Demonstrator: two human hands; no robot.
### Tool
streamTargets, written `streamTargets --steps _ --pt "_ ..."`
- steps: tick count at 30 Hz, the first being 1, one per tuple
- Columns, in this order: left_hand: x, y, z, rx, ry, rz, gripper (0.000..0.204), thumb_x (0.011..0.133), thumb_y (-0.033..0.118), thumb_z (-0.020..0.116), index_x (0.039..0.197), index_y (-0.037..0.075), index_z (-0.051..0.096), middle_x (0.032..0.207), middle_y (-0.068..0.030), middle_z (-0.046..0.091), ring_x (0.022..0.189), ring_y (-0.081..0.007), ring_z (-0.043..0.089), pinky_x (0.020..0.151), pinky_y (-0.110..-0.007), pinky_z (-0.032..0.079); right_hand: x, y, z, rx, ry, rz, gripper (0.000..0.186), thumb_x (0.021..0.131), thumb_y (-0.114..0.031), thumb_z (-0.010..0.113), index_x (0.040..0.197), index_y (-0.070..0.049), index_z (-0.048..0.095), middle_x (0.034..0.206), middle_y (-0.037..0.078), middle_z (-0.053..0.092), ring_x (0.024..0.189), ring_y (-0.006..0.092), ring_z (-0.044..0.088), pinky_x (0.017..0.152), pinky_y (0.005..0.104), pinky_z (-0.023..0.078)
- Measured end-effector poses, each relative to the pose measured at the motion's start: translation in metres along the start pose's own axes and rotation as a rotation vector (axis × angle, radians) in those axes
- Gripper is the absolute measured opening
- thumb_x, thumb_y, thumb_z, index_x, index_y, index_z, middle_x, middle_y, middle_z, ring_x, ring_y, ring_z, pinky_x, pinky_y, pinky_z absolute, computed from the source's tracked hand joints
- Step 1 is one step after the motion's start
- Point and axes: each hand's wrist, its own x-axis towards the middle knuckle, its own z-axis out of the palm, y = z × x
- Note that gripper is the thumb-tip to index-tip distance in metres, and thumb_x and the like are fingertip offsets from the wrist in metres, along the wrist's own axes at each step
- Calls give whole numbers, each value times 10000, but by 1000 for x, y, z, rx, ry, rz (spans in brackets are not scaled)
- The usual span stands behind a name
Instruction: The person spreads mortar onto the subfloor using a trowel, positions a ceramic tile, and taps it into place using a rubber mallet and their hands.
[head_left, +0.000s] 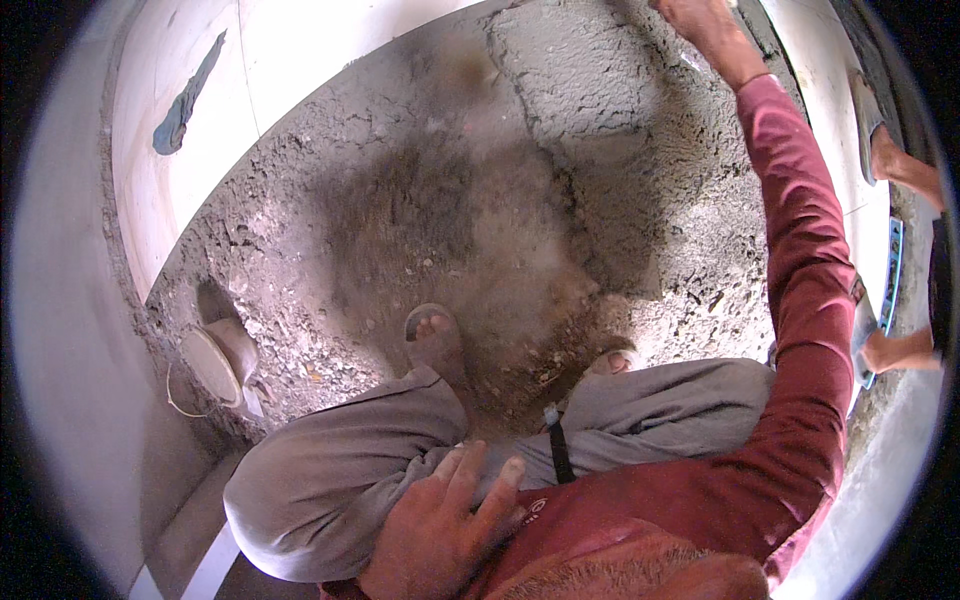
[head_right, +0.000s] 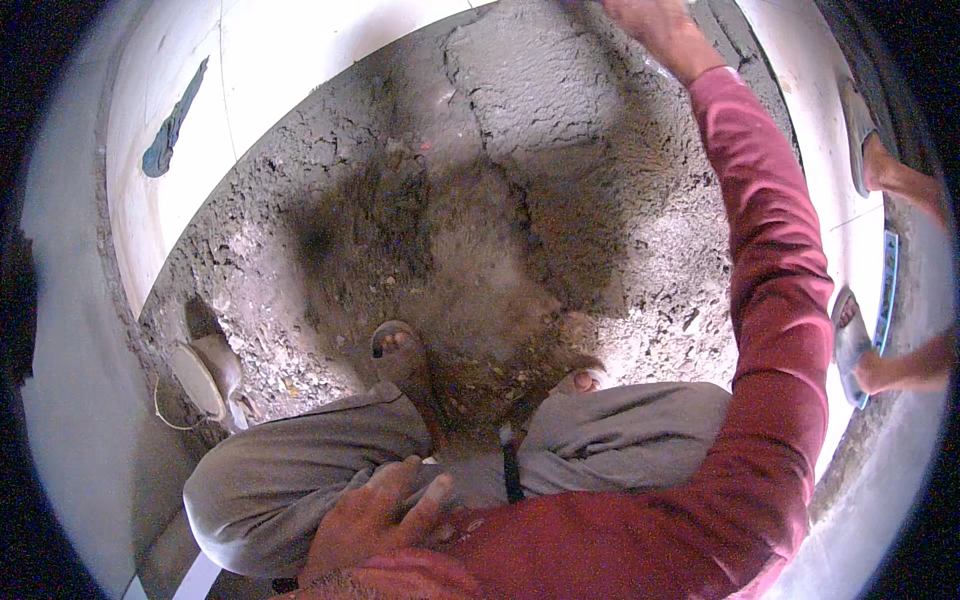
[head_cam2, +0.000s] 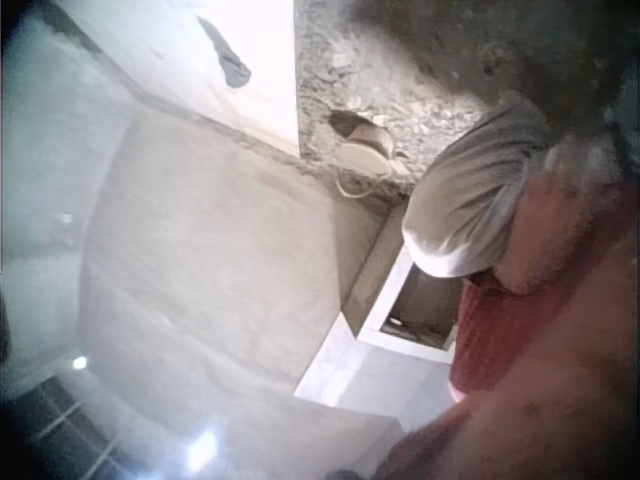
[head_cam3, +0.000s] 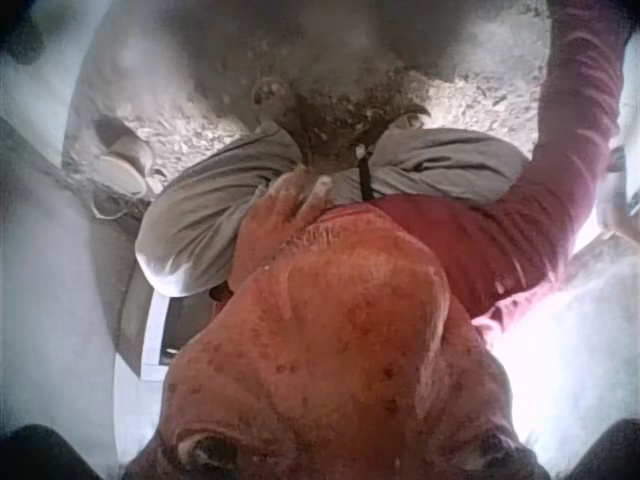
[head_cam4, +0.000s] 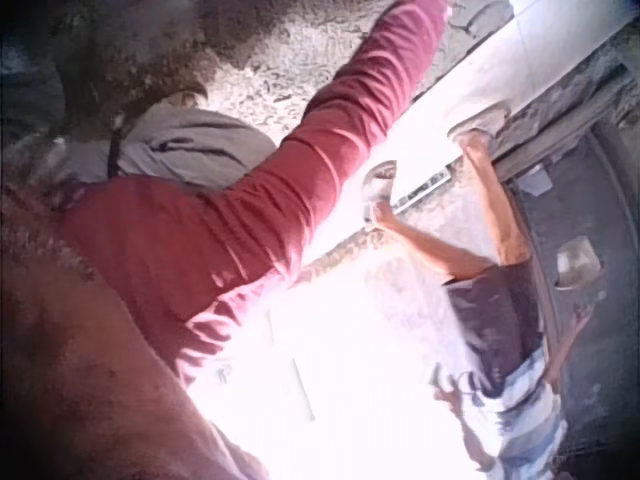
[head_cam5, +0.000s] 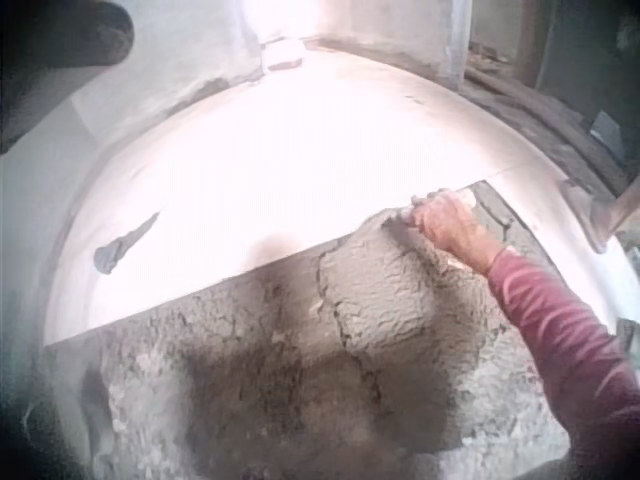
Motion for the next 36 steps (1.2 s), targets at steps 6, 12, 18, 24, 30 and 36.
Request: streamTargets --steps 6,12,18,24,30,36 --pt "9 0 -8 -115 -95 -124 601 908 343 578 1453 104 489 1453 -256 473 1307 -451 502 1063 -527 435 -55 73 -4 -84 37 127 175 896 -206 541 972 -207 699 823 80 640 786 267 661 745 424 496" --pt "16 4 -15 18 -75 -75 593 930 360 573 1464 120 481 1452 -248 487 1298 -445 519 1042 -523 451 -143 138 55 -785 39 187 198 925 -222 568 1113 -192 623 817 8 574 732 184 580 719 352 437" --pt "23 3 -15 40 -43 -66 587 940 360 579 1471 131 484 1453 -237 495 1293 -435 526 1041 -512 456 -140 158 12 -107 -372 860 247 866 -251 623 961 -59 746 973 240 729 949 327 730 793 519 563" --pt "32 14 -24 91 -73 -103 577 938 361 579 1464 136 503 1461 -234 494 1298 -425 528 1045 -502 459 -148 171 44 -81 -379 893 265 882 -262 616 950 -51 763 954 196 750 916 346 740 797 477 581" --pt "37 12 -21 120 -96 -35 554 934 335 571 1449 137 516 1459 -231 495 1298 -437 524 1045 -500 462 -176 172 104 -355 -84 687 211 899 -160 547 857 -72 734 749 129 720 680 290 720 645 427 570" --pt "47 11 -21 144 -99 75 516 921 282 590 1407 113 548 1438 -217 512 1279 -443 533 1018 -513 481 -254 150 56 -128 -453 714 377 992 -247 569 1328 -76 560 904 245 720 794 381 732 667 519 597"
